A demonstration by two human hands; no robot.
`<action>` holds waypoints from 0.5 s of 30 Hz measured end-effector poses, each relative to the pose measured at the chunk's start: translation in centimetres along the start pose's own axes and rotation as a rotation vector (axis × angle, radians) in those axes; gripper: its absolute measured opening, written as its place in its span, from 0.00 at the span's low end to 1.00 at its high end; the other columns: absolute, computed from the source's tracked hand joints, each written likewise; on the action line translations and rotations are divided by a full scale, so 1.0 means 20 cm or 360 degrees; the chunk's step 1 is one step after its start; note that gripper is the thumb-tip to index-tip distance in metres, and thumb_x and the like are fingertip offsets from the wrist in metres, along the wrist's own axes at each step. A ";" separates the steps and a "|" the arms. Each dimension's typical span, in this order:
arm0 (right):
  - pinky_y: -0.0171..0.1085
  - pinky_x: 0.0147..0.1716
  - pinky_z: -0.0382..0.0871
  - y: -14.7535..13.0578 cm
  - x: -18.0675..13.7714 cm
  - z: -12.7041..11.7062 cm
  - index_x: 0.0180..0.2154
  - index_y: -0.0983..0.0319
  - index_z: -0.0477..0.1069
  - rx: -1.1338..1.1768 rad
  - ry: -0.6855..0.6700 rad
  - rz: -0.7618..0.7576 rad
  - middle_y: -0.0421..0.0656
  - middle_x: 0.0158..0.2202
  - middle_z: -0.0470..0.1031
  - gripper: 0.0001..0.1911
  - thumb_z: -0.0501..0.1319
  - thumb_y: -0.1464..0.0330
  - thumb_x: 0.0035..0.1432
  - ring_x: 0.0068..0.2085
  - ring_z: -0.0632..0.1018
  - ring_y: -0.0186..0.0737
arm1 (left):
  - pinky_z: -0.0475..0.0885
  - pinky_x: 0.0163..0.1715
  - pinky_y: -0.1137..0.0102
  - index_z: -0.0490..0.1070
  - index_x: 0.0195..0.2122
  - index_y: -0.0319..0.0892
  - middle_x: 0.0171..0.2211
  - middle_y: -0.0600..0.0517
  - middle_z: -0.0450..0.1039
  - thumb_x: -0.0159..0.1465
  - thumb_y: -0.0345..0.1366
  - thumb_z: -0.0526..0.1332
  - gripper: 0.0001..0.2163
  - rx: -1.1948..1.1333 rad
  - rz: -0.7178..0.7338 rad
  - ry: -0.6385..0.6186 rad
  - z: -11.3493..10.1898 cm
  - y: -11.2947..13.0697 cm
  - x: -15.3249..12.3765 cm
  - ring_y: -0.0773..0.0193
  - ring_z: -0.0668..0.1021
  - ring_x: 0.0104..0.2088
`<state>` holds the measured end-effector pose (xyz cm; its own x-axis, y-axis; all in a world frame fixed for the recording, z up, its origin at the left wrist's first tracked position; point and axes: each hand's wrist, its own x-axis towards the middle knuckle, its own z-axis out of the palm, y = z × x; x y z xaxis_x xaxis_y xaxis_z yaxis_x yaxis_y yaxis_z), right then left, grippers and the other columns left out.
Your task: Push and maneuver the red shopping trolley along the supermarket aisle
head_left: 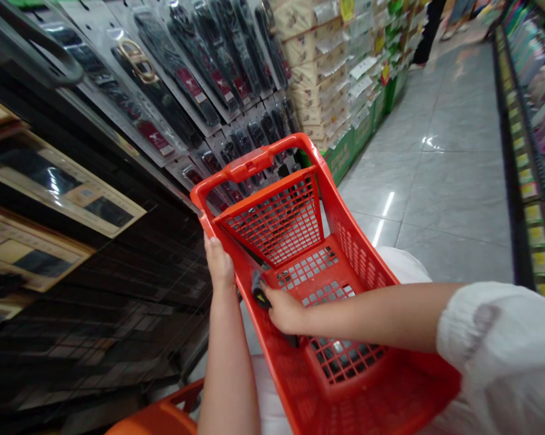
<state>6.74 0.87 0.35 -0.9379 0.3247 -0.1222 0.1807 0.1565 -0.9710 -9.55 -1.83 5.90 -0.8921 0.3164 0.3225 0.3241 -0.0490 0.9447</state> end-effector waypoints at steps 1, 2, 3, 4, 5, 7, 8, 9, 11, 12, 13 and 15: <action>0.43 0.52 0.69 0.02 -0.02 0.01 0.55 0.62 0.71 -0.0044 -0.0050 0.0184 0.49 0.49 0.79 0.34 0.55 0.82 0.44 0.52 0.78 0.50 | 0.58 0.65 0.60 0.59 0.65 0.45 0.65 0.45 0.63 0.68 0.53 0.51 0.28 0.0004 0.0038 0.0021 0.00 0.00 0.00 0.56 0.64 0.66; 0.43 0.49 0.71 0.04 -0.03 0.02 0.51 0.63 0.73 -0.0057 -0.0088 0.0345 0.50 0.45 0.80 0.31 0.56 0.82 0.44 0.48 0.79 0.51 | 0.59 0.65 0.60 0.60 0.65 0.44 0.64 0.44 0.64 0.68 0.52 0.51 0.28 -0.0005 0.0060 0.0027 0.01 0.01 0.00 0.56 0.65 0.65; 0.43 0.46 0.72 0.04 -0.03 0.03 0.48 0.63 0.75 -0.0026 -0.0103 0.0447 0.49 0.43 0.81 0.27 0.56 0.81 0.45 0.46 0.80 0.51 | 0.59 0.65 0.59 0.60 0.65 0.44 0.64 0.44 0.64 0.68 0.52 0.51 0.28 -0.0027 0.0073 0.0013 0.01 0.01 -0.01 0.55 0.65 0.65; 0.43 0.45 0.72 0.03 -0.02 0.03 0.46 0.63 0.76 0.0047 -0.0083 0.0474 0.48 0.42 0.81 0.25 0.56 0.81 0.46 0.44 0.80 0.50 | 0.60 0.65 0.59 0.60 0.65 0.43 0.64 0.44 0.64 0.69 0.51 0.51 0.27 -0.0051 0.0078 -0.0006 0.02 0.02 -0.01 0.55 0.65 0.65; 0.43 0.45 0.73 0.01 -0.01 0.03 0.46 0.62 0.76 0.0148 -0.0037 0.0421 0.46 0.42 0.81 0.24 0.55 0.80 0.48 0.44 0.80 0.49 | 0.60 0.64 0.59 0.60 0.65 0.43 0.64 0.44 0.64 0.69 0.51 0.51 0.27 -0.0074 0.0083 -0.0019 0.03 0.03 -0.01 0.55 0.65 0.65; 0.43 0.51 0.71 -0.04 0.00 0.03 0.51 0.60 0.74 0.0338 0.0080 0.0161 0.43 0.47 0.80 0.27 0.53 0.80 0.51 0.49 0.79 0.47 | 0.61 0.64 0.60 0.60 0.65 0.43 0.64 0.43 0.64 0.69 0.51 0.50 0.28 -0.0102 0.0091 -0.0028 0.04 0.04 -0.02 0.55 0.65 0.65; 0.42 0.54 0.69 -0.06 -0.01 0.03 0.55 0.58 0.72 0.0389 0.0128 0.0029 0.41 0.50 0.79 0.30 0.53 0.80 0.51 0.52 0.78 0.45 | 0.61 0.64 0.60 0.60 0.65 0.42 0.64 0.43 0.64 0.69 0.51 0.50 0.28 -0.0108 0.0093 -0.0024 0.04 0.05 -0.02 0.55 0.65 0.65; 0.42 0.57 0.67 -0.07 -0.04 0.03 0.58 0.57 0.69 0.0407 0.0152 -0.0070 0.40 0.53 0.78 0.33 0.52 0.80 0.51 0.55 0.76 0.44 | 0.61 0.64 0.60 0.60 0.65 0.42 0.64 0.43 0.64 0.69 0.51 0.50 0.28 -0.0112 0.0095 -0.0021 0.04 0.06 -0.02 0.55 0.65 0.65; 0.43 0.60 0.64 -0.08 -0.15 0.02 0.63 0.56 0.63 0.0373 0.0116 -0.0164 0.39 0.57 0.75 0.38 0.52 0.81 0.51 0.58 0.74 0.44 | 0.61 0.64 0.61 0.60 0.65 0.41 0.64 0.42 0.64 0.69 0.51 0.51 0.28 -0.0122 0.0113 -0.0022 0.04 0.07 -0.02 0.56 0.65 0.65; 0.44 0.60 0.64 -0.07 -0.22 0.01 0.65 0.55 0.60 0.0346 0.0070 -0.0193 0.38 0.57 0.74 0.39 0.52 0.80 0.51 0.58 0.74 0.44 | 0.61 0.64 0.62 0.59 0.65 0.41 0.64 0.42 0.64 0.69 0.51 0.51 0.28 -0.0130 0.0131 -0.0025 0.04 0.07 -0.03 0.56 0.65 0.65; 0.45 0.61 0.64 -0.06 -0.30 -0.01 0.66 0.55 0.58 0.0313 0.0007 -0.0239 0.38 0.58 0.73 0.40 0.51 0.80 0.52 0.58 0.74 0.43 | 0.61 0.64 0.62 0.59 0.65 0.41 0.64 0.42 0.63 0.69 0.50 0.50 0.28 -0.0138 0.0152 -0.0026 0.04 0.07 -0.03 0.57 0.65 0.65; 0.45 0.61 0.63 -0.04 -0.44 -0.05 0.66 0.54 0.55 0.0188 -0.0144 -0.0402 0.39 0.61 0.70 0.41 0.51 0.81 0.52 0.61 0.72 0.43 | 0.60 0.64 0.62 0.60 0.65 0.40 0.64 0.41 0.63 0.69 0.50 0.50 0.27 -0.0142 0.0179 -0.0017 0.04 0.07 -0.03 0.57 0.65 0.65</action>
<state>15.12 -1.11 2.33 -0.9724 0.2038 0.1140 -0.0929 0.1102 -0.9896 -8.32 -1.42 6.98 -0.8483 0.3143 0.4262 0.3920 -0.1683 0.9044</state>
